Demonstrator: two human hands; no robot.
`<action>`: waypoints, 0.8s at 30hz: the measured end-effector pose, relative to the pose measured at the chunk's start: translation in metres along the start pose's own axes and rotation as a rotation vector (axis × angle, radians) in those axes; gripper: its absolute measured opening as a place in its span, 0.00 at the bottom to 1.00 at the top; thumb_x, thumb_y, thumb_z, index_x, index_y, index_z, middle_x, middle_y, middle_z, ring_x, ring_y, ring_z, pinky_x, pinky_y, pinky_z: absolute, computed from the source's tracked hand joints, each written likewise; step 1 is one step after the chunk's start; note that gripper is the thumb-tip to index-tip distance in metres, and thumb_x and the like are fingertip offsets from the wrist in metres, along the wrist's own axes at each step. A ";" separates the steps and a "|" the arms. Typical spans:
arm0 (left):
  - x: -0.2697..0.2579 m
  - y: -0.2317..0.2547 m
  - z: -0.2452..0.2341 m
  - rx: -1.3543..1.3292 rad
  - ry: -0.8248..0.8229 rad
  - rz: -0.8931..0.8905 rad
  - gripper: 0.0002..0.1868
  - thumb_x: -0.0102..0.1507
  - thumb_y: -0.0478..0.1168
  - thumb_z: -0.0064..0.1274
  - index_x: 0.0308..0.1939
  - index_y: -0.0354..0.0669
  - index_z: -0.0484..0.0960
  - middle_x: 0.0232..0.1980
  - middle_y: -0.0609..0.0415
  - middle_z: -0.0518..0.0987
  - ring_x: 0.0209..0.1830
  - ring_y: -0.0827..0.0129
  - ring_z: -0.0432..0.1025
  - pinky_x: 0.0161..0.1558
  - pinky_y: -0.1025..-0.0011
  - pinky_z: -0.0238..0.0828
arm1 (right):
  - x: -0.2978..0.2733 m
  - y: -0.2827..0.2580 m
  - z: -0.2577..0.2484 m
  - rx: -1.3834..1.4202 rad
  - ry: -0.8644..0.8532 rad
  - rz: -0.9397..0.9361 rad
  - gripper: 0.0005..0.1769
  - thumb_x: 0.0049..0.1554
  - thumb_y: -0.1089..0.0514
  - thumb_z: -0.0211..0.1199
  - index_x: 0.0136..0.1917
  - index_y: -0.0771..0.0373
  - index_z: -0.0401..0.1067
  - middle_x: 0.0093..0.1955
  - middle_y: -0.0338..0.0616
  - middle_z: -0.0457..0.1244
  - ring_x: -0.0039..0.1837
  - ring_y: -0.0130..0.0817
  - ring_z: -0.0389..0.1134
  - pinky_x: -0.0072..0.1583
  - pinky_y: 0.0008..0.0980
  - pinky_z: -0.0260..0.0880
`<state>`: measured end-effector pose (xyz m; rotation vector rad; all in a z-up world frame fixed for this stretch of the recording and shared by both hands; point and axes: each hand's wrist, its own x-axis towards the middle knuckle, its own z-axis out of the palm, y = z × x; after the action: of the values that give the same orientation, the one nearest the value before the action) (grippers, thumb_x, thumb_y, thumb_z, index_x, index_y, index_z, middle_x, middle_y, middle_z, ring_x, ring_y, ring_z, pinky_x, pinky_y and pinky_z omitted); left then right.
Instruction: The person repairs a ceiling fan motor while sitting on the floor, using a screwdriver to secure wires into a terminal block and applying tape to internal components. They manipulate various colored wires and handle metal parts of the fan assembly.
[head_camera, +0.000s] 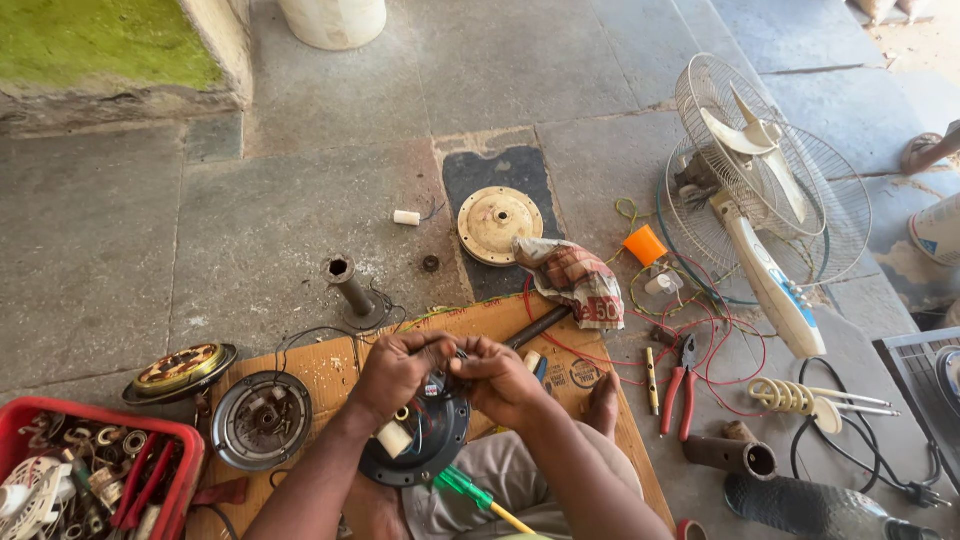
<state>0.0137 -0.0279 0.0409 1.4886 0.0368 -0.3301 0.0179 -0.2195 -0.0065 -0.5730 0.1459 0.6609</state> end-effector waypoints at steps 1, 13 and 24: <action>0.000 -0.001 0.000 0.017 0.019 -0.001 0.12 0.63 0.39 0.60 0.46 0.34 0.90 0.37 0.55 0.86 0.34 0.79 0.75 0.36 0.78 0.73 | 0.003 0.001 0.000 -0.017 0.027 -0.038 0.23 0.55 0.75 0.63 0.63 0.71 0.62 0.49 0.48 0.68 0.50 0.37 0.72 0.56 0.36 0.74; 0.015 0.000 0.007 0.093 0.172 -0.165 0.15 0.64 0.45 0.58 0.46 0.37 0.90 0.37 0.55 0.87 0.34 0.78 0.76 0.37 0.75 0.73 | -0.004 -0.013 0.035 -1.325 0.307 -0.417 0.32 0.44 0.65 0.78 0.60 0.62 0.69 0.46 0.49 0.72 0.48 0.35 0.76 0.50 0.33 0.75; 0.037 -0.024 -0.010 -0.199 0.119 -0.319 0.09 0.67 0.42 0.53 0.37 0.40 0.81 0.25 0.63 0.71 0.18 0.82 0.57 0.20 0.79 0.49 | 0.007 -0.011 0.034 -1.374 0.087 -0.975 0.12 0.56 0.65 0.69 0.55 0.63 0.80 0.52 0.48 0.71 0.53 0.36 0.74 0.54 0.33 0.76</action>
<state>0.0448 -0.0269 0.0080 1.3017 0.3947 -0.4795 0.0281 -0.2042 0.0247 -1.8249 -0.5468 -0.3412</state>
